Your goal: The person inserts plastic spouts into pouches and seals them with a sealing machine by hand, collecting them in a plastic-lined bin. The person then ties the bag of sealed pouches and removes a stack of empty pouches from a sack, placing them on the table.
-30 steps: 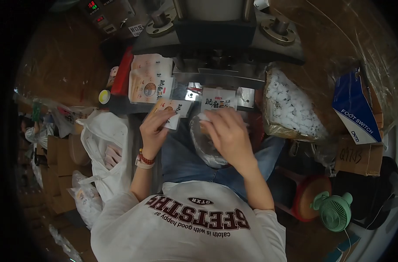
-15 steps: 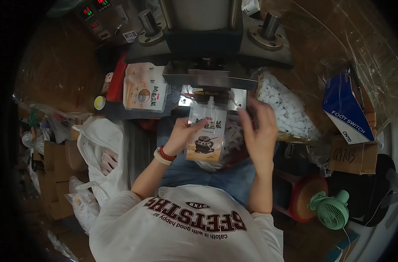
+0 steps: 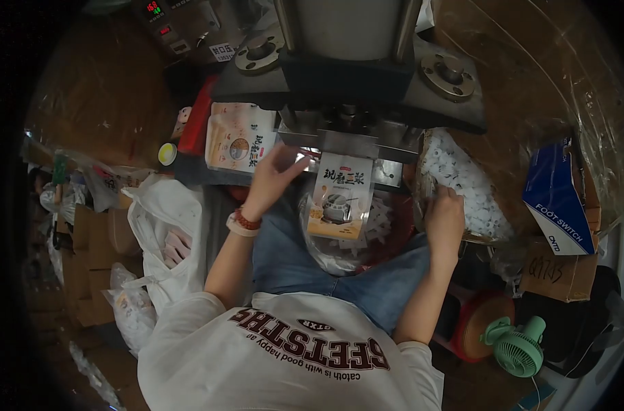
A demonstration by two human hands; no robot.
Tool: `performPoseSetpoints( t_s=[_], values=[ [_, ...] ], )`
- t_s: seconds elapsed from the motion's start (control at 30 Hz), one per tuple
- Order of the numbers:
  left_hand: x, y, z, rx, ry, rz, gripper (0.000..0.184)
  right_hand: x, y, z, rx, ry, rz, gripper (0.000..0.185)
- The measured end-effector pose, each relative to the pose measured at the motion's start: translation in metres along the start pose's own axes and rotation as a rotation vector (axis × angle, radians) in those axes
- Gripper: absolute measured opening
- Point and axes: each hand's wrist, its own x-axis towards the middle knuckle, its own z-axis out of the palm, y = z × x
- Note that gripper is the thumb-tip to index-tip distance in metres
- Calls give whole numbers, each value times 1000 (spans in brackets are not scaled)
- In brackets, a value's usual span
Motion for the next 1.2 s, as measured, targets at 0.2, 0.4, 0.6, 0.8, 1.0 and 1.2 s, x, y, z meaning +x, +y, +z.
performPoseSetpoints(
  t_s=[0.2,0.4,0.6,0.8,1.0,1.2],
  values=[
    [-44,-59,-69,1009,46,310,68,12,-3,4,38,198,-57,18],
    [-65,-30,-53,465,180,327,47,1,-57,-22,653,378,-52,10],
    [-75,15,-9,181,105,552,38,-39,-123,-9,890,130,-544,15],
    [-82,41,4,58,-66,585,29,-45,-119,-3,1128,91,-516,20],
    [-64,19,43,-307,-382,-355,18,-47,-105,18,670,152,-71,27],
    [-17,14,54,-812,-281,-356,24,-14,-53,-26,423,343,100,25]
  ],
)
